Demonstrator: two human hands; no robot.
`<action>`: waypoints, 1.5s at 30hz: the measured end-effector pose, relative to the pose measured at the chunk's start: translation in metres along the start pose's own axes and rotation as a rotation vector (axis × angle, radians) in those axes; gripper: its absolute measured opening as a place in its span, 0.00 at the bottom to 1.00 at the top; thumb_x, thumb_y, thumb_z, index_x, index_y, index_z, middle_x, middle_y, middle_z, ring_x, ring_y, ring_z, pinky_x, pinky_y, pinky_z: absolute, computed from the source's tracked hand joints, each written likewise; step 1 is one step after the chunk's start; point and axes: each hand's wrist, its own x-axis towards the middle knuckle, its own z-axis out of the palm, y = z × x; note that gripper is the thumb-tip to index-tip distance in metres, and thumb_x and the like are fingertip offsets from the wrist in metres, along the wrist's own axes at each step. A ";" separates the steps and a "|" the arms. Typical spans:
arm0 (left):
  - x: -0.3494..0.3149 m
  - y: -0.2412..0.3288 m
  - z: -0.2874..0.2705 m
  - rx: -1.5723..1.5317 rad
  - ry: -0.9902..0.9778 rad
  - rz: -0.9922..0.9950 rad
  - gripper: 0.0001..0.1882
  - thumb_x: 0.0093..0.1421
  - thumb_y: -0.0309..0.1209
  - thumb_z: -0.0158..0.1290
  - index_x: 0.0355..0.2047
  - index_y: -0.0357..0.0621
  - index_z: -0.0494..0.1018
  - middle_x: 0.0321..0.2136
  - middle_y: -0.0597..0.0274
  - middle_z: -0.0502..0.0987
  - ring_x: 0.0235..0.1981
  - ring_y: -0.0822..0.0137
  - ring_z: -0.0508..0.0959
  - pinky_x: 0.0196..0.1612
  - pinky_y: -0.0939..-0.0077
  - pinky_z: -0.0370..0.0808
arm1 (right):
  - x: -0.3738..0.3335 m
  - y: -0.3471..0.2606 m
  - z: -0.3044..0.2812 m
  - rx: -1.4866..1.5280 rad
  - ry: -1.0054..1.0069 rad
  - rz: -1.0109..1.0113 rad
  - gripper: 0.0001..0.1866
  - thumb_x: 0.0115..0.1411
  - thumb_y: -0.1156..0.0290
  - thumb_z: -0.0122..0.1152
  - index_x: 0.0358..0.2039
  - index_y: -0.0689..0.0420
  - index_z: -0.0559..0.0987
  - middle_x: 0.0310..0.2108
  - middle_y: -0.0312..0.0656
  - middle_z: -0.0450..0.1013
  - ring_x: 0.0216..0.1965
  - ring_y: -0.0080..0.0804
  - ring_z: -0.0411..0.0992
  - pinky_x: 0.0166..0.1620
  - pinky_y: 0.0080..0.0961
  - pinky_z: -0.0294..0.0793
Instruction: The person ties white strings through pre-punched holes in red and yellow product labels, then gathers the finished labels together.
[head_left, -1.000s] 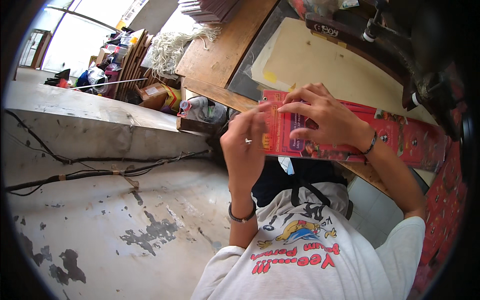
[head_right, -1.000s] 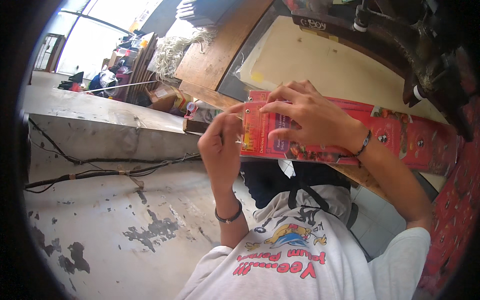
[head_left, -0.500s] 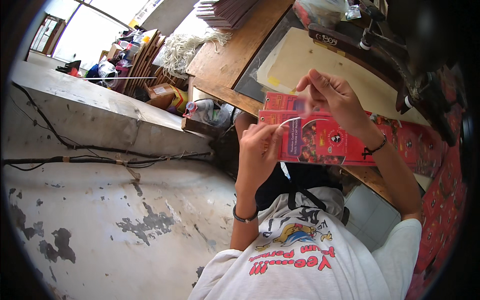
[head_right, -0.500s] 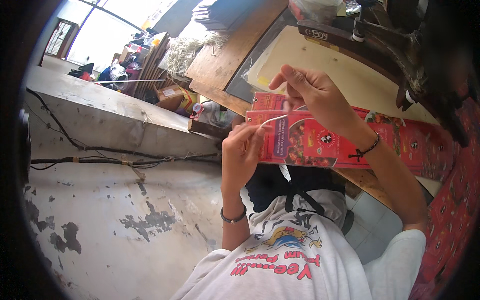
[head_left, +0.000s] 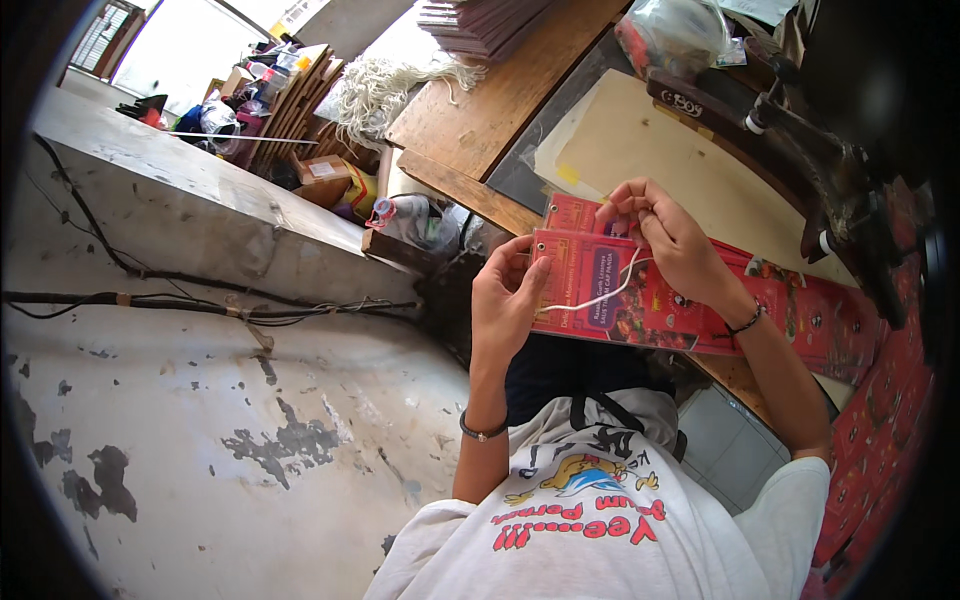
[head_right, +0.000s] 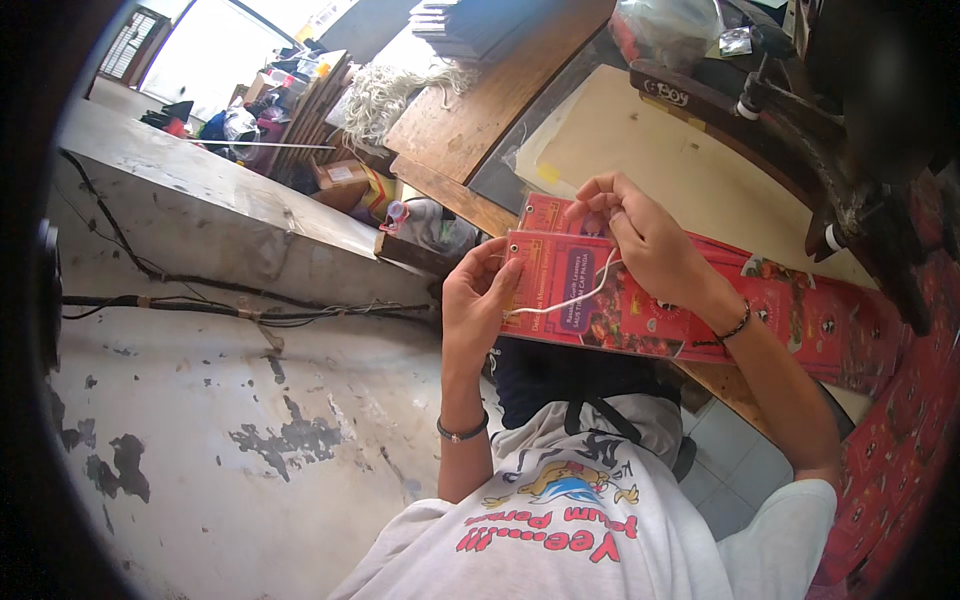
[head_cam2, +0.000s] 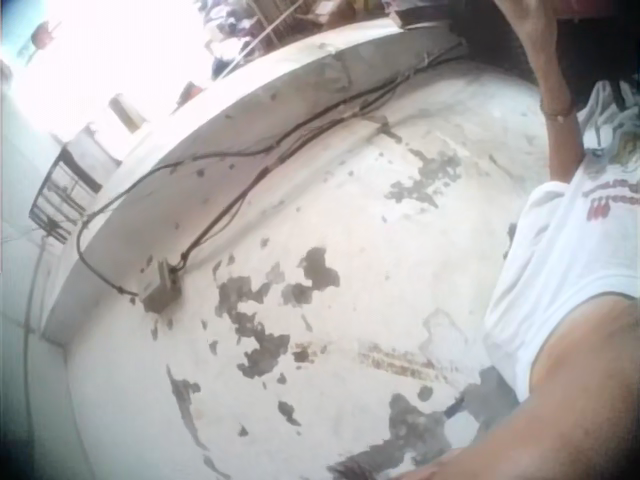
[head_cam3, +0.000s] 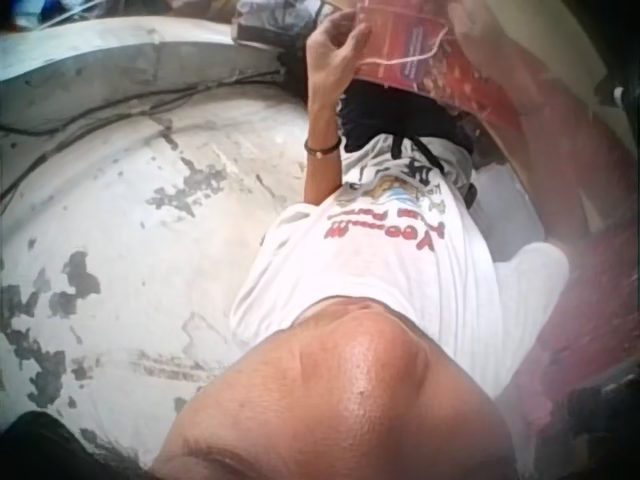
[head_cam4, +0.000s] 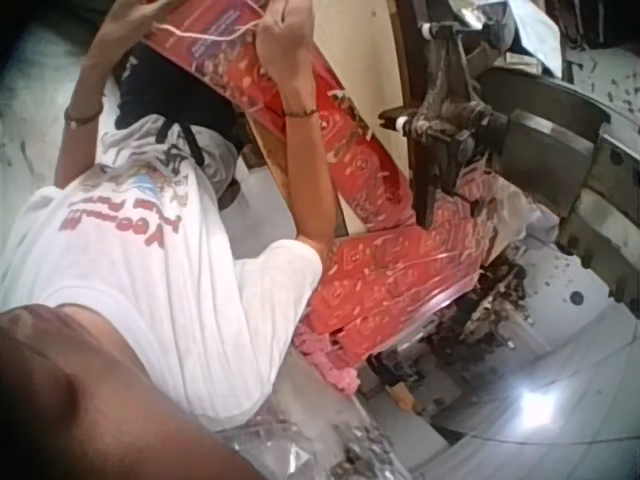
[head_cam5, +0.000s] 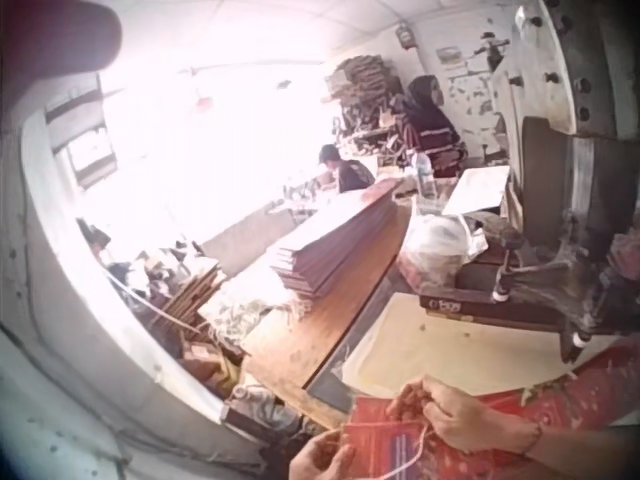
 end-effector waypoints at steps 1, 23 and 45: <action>0.001 0.004 0.001 -0.001 0.000 -0.006 0.20 0.65 0.29 0.57 0.53 0.28 0.70 0.34 0.63 0.79 0.35 0.78 0.77 0.39 0.84 0.75 | 0.000 -0.002 0.003 0.001 -0.001 0.006 0.13 0.71 0.77 0.35 0.52 0.63 0.67 0.44 0.45 0.74 0.36 0.24 0.70 0.42 0.19 0.74; -0.009 0.036 0.028 -0.068 -0.069 0.026 0.29 0.63 0.25 0.57 0.63 0.38 0.61 0.40 0.60 0.77 0.38 0.76 0.75 0.43 0.83 0.71 | 0.002 -0.045 0.014 0.156 -0.045 0.089 0.15 0.73 0.69 0.42 0.55 0.60 0.69 0.34 0.38 0.71 0.36 0.24 0.69 0.42 0.23 0.71; 0.001 0.026 0.027 -0.142 -0.036 -0.009 0.26 0.64 0.24 0.56 0.59 0.26 0.63 0.41 0.52 0.81 0.38 0.76 0.80 0.41 0.83 0.77 | -0.005 -0.054 -0.062 -0.920 -0.264 -0.012 0.07 0.53 0.76 0.65 0.33 0.59 0.77 0.35 0.43 0.73 0.40 0.43 0.73 0.45 0.37 0.72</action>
